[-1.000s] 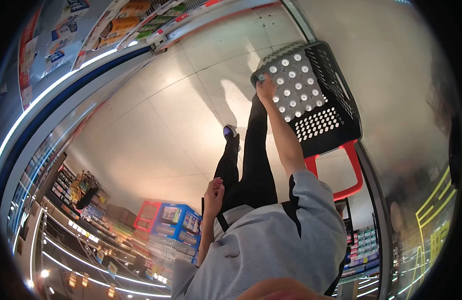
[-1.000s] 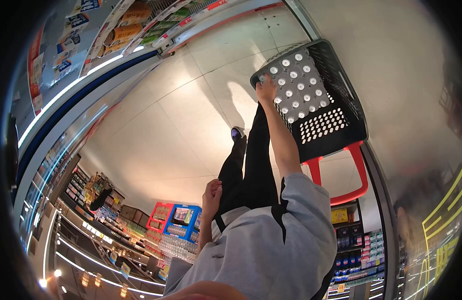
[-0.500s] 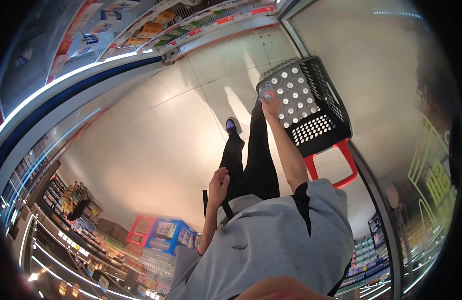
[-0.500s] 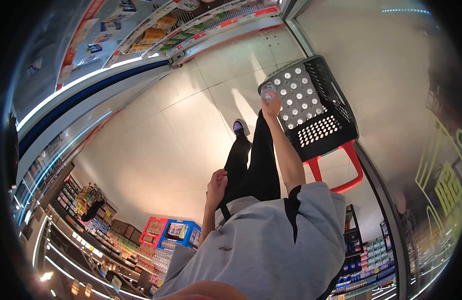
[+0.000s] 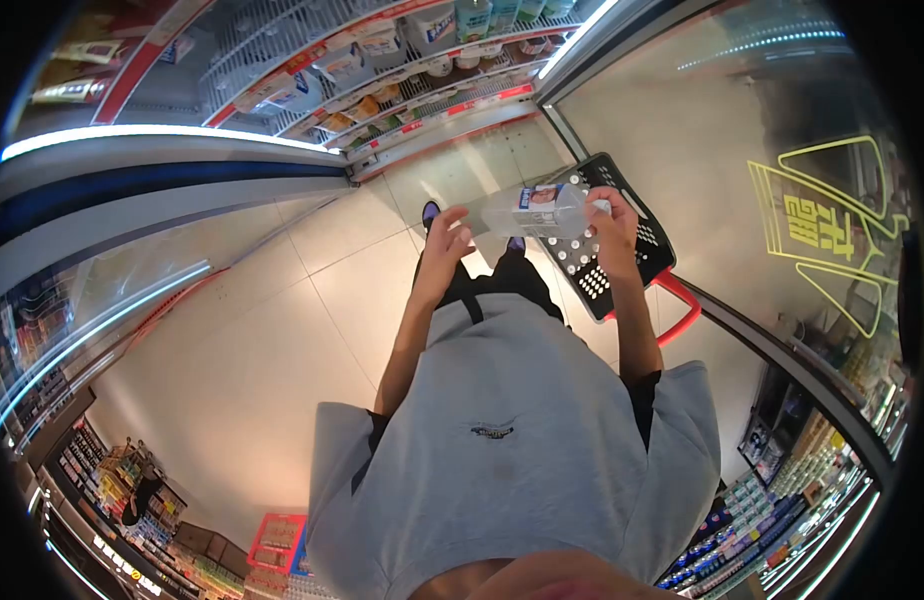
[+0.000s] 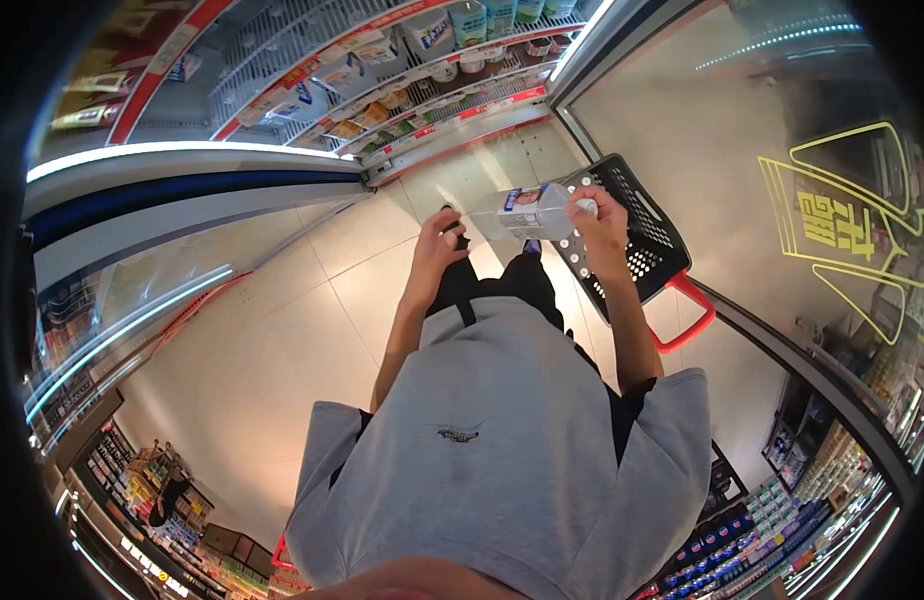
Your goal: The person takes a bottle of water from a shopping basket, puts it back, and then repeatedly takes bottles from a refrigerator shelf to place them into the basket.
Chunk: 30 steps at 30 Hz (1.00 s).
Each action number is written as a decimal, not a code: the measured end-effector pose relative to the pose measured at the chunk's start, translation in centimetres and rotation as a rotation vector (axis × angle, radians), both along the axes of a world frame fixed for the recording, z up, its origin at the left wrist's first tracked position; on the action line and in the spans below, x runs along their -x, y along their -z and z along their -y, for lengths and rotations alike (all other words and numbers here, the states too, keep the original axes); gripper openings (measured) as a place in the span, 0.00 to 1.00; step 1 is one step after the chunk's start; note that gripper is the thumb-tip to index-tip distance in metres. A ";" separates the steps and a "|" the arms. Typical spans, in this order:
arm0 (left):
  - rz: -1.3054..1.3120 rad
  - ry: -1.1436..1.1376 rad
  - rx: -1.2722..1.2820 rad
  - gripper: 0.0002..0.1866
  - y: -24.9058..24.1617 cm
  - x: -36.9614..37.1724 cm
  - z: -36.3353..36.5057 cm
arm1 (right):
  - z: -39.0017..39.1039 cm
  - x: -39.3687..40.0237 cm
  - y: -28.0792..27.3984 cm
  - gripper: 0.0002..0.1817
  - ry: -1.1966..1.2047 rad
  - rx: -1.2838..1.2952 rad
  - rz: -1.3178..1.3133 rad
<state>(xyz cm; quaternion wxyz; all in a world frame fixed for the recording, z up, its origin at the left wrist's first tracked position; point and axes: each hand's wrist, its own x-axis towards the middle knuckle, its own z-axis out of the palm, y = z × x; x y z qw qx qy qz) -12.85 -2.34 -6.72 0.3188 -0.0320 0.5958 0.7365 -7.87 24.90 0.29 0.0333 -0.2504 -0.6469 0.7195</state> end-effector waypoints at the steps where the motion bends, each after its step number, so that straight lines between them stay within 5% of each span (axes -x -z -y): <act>1: 0.152 -0.081 -0.187 0.31 -2.2 1.6 0.6 | 1.1 0.8 -1.5 0.07 -0.027 0.093 -0.053; 4: 0.375 0.156 -0.572 0.37 -8.2 5.6 4.1 | 3.7 4.7 -3.6 0.13 -0.136 0.291 -0.223; 7: 0.241 0.334 -0.569 0.36 -10.1 6.3 6.9 | 8.4 8.8 -7.3 0.14 -0.029 0.308 -0.235; 8: 0.239 0.192 -0.563 0.35 -11.0 6.0 7.0 | 9.5 10.0 -8.2 0.14 -0.032 0.293 -0.290; 12: -0.162 -0.058 -0.248 0.31 -13.6 5.5 8.3 | 11.6 14.3 -9.5 0.16 -0.134 0.054 -0.309; 16: -1.173 -0.161 0.517 0.37 -16.1 4.9 7.9 | 12.9 16.6 -11.8 0.20 -0.248 -0.104 -0.266; 20: -1.276 -0.233 0.572 0.37 -14.3 5.0 6.7 | 10.7 18.2 -10.7 0.21 -0.391 -0.219 -0.309; 24: -0.798 -0.247 0.259 0.31 -14.1 5.1 5.7 | 10.4 18.4 -12.2 0.21 -0.389 -0.256 -0.377; 27: 0.054 -0.243 -0.432 0.28 -13.9 5.3 5.1 | 9.1 18.9 -11.2 0.22 -0.447 -0.243 -0.307; 30: 0.222 -0.214 -0.614 0.26 -14.0 5.8 4.5 | 8.8 19.6 -10.5 0.23 -0.462 -0.289 -0.310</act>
